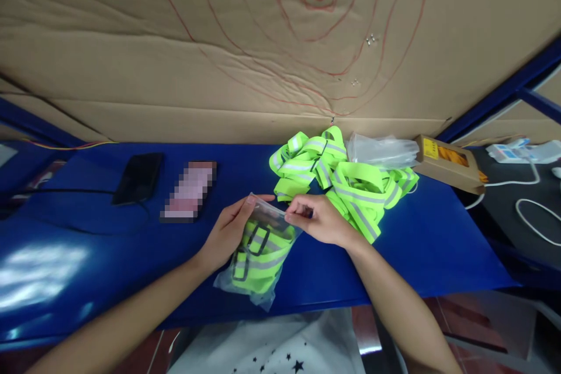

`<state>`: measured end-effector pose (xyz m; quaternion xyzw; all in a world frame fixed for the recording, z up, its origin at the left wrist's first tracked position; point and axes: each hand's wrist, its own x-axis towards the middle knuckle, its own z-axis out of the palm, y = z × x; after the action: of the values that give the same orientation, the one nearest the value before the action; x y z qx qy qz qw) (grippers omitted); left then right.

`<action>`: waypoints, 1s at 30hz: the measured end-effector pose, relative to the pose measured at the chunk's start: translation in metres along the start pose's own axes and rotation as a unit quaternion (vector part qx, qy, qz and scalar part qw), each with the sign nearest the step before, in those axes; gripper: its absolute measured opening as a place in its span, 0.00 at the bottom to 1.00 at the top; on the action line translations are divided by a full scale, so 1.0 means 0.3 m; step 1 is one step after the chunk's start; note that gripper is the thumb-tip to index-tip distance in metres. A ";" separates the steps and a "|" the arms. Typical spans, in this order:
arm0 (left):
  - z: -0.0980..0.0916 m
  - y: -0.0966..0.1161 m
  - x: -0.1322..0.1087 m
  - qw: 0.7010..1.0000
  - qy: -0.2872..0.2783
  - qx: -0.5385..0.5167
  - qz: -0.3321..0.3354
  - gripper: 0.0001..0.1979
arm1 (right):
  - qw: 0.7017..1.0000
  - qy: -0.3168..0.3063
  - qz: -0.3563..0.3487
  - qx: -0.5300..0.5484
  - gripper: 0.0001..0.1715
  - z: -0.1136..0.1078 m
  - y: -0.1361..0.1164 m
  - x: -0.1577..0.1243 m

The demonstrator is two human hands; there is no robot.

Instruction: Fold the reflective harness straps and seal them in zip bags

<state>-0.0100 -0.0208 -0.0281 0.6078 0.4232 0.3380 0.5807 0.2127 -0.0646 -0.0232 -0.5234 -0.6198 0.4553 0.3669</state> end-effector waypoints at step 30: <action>-0.004 -0.020 -0.010 0.988 -0.081 0.086 0.097 0.11 | 0.999 0.009 -0.030 0.008 0.15 0.083 -0.026 -0.018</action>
<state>-0.0130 -0.0233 -0.0336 0.7192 0.3411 0.3045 0.5231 0.1879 -0.0748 -0.0235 -0.5053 -0.6284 0.4443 0.3903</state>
